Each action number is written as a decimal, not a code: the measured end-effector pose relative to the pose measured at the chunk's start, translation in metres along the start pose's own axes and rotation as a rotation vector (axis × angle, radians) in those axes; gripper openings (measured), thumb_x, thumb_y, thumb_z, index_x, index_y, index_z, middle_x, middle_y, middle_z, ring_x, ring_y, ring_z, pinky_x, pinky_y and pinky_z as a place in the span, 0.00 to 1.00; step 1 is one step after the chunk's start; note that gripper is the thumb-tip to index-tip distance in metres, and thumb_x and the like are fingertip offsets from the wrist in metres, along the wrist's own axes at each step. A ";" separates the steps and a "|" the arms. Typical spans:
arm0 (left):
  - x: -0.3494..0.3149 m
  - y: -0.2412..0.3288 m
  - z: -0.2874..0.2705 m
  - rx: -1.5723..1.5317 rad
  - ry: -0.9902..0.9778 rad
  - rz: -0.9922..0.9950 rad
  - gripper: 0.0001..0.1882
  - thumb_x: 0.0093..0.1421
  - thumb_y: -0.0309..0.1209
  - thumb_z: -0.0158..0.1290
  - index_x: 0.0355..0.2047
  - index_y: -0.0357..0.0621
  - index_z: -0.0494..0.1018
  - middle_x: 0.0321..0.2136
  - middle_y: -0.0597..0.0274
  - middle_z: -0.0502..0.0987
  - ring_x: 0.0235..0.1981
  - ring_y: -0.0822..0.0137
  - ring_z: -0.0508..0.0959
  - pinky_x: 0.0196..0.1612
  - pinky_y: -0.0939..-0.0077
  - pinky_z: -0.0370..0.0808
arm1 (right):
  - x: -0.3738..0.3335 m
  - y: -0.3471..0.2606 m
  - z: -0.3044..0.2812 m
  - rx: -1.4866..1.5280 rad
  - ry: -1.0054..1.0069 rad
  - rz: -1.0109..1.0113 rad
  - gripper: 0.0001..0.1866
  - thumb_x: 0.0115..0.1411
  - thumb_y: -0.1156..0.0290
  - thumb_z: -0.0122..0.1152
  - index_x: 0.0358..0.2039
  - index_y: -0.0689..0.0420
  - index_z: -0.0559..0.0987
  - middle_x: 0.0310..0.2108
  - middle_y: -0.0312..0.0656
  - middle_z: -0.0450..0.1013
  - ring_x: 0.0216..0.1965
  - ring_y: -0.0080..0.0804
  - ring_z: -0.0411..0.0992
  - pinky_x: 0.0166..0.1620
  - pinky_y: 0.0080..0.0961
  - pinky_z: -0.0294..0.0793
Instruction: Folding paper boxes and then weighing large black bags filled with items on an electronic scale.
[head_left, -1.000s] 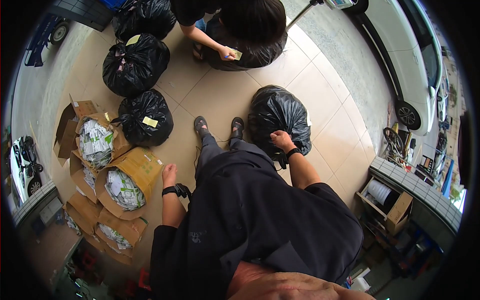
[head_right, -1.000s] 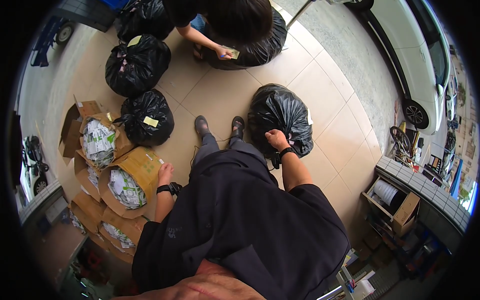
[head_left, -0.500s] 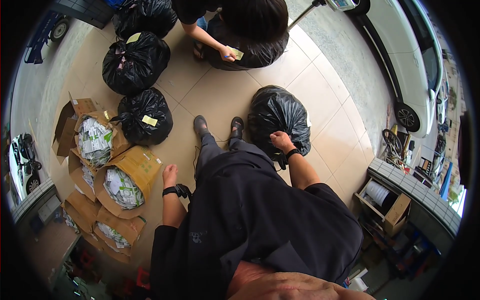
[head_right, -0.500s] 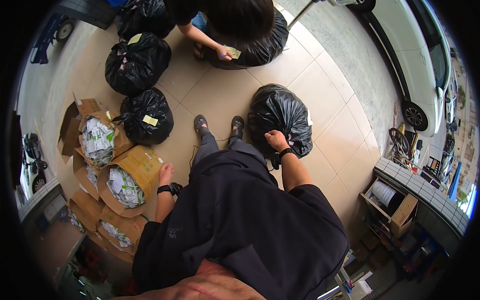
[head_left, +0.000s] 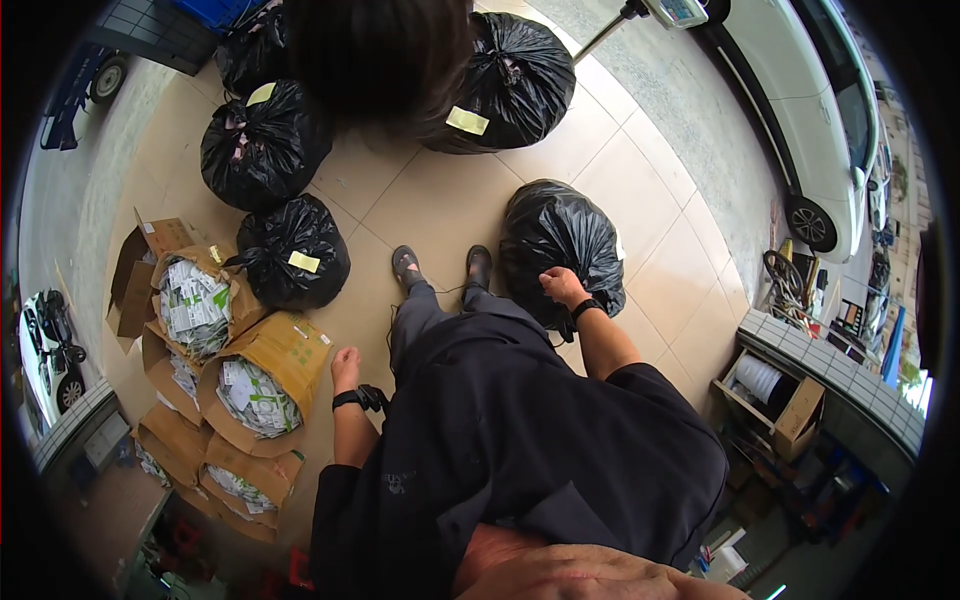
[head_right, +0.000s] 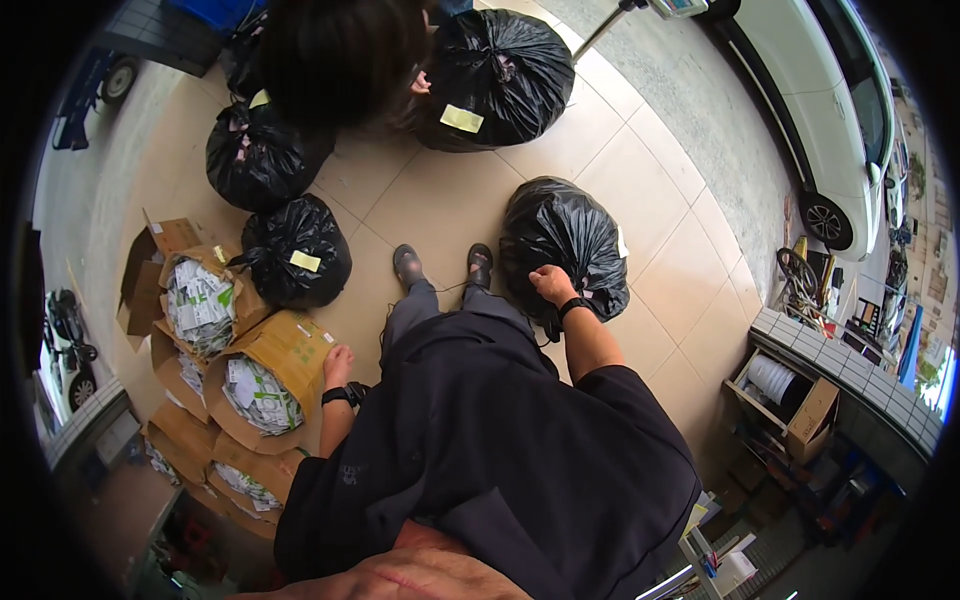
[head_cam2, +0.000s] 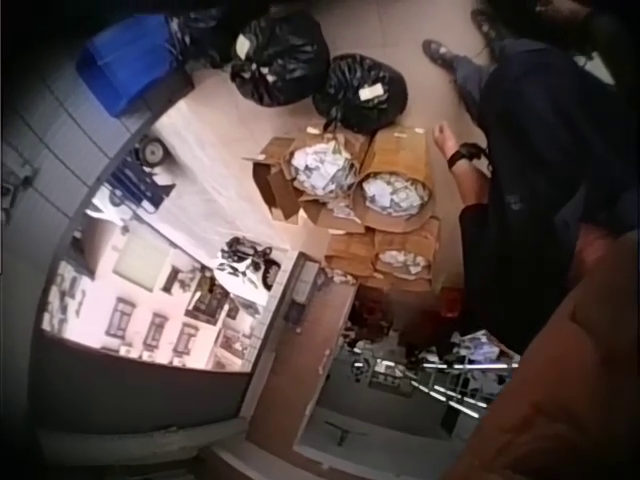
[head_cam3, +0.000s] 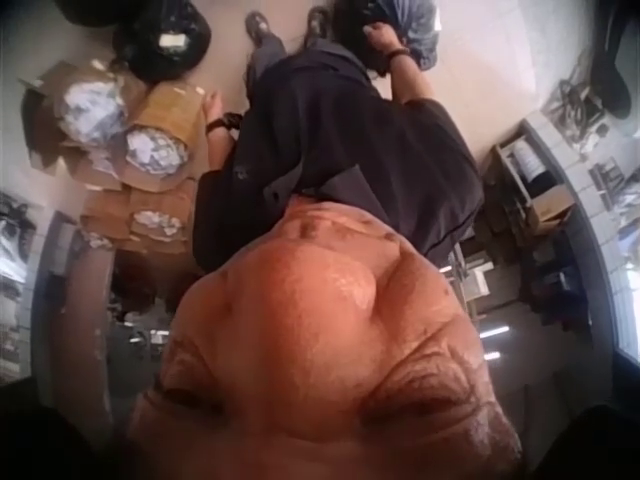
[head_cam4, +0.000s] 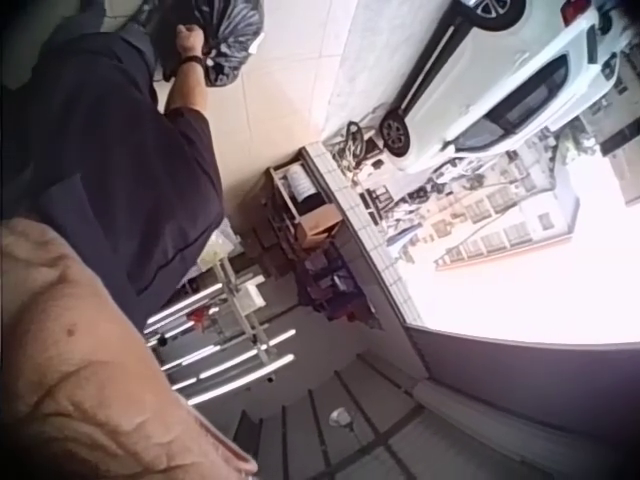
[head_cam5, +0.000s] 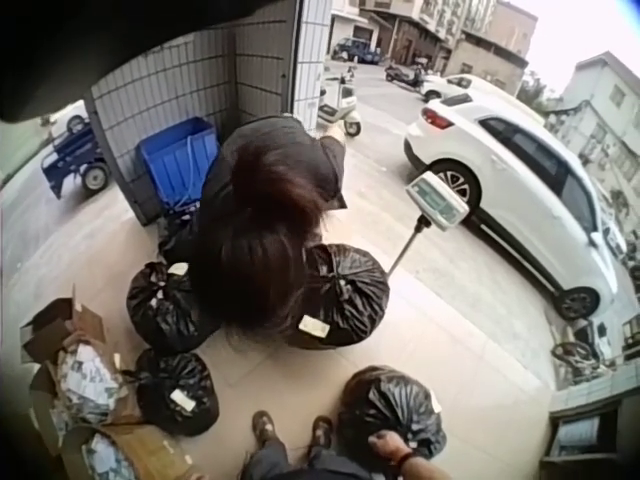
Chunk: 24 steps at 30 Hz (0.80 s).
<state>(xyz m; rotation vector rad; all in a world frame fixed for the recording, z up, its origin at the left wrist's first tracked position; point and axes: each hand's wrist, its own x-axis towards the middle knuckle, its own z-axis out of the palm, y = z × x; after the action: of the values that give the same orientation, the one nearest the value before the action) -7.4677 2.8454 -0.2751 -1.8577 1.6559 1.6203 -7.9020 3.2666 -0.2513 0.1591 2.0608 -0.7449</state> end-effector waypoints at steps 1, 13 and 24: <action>0.006 0.001 -0.005 0.005 -0.001 0.005 0.15 0.62 0.40 0.54 0.45 0.44 0.73 0.32 0.67 0.77 0.33 0.72 0.78 0.29 0.79 0.69 | 0.005 -0.005 0.000 -0.024 0.010 -0.024 0.19 0.57 0.60 0.60 0.38 0.64 0.80 0.28 0.45 0.79 0.29 0.32 0.78 0.37 0.28 0.76; 0.084 0.105 -0.002 0.073 -0.045 0.012 0.16 0.62 0.36 0.55 0.44 0.38 0.72 0.31 0.63 0.77 0.32 0.72 0.77 0.34 0.79 0.73 | 0.167 -0.185 -0.059 0.292 0.006 -0.183 0.16 0.62 0.61 0.58 0.41 0.62 0.78 0.28 0.35 0.74 0.26 0.24 0.71 0.29 0.22 0.71; 0.073 0.224 0.105 0.171 0.022 0.025 0.19 0.62 0.34 0.55 0.50 0.34 0.71 0.36 0.60 0.78 0.38 0.70 0.77 0.43 0.78 0.74 | 0.351 -0.315 -0.120 0.544 -0.005 -0.174 0.20 0.59 0.60 0.62 0.44 0.64 0.78 0.36 0.41 0.77 0.32 0.29 0.74 0.35 0.27 0.74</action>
<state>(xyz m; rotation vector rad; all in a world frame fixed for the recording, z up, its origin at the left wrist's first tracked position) -7.7202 2.7936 -0.2619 -1.7839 1.7720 1.4223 -8.3116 3.0206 -0.3430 0.2825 1.8374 -1.4017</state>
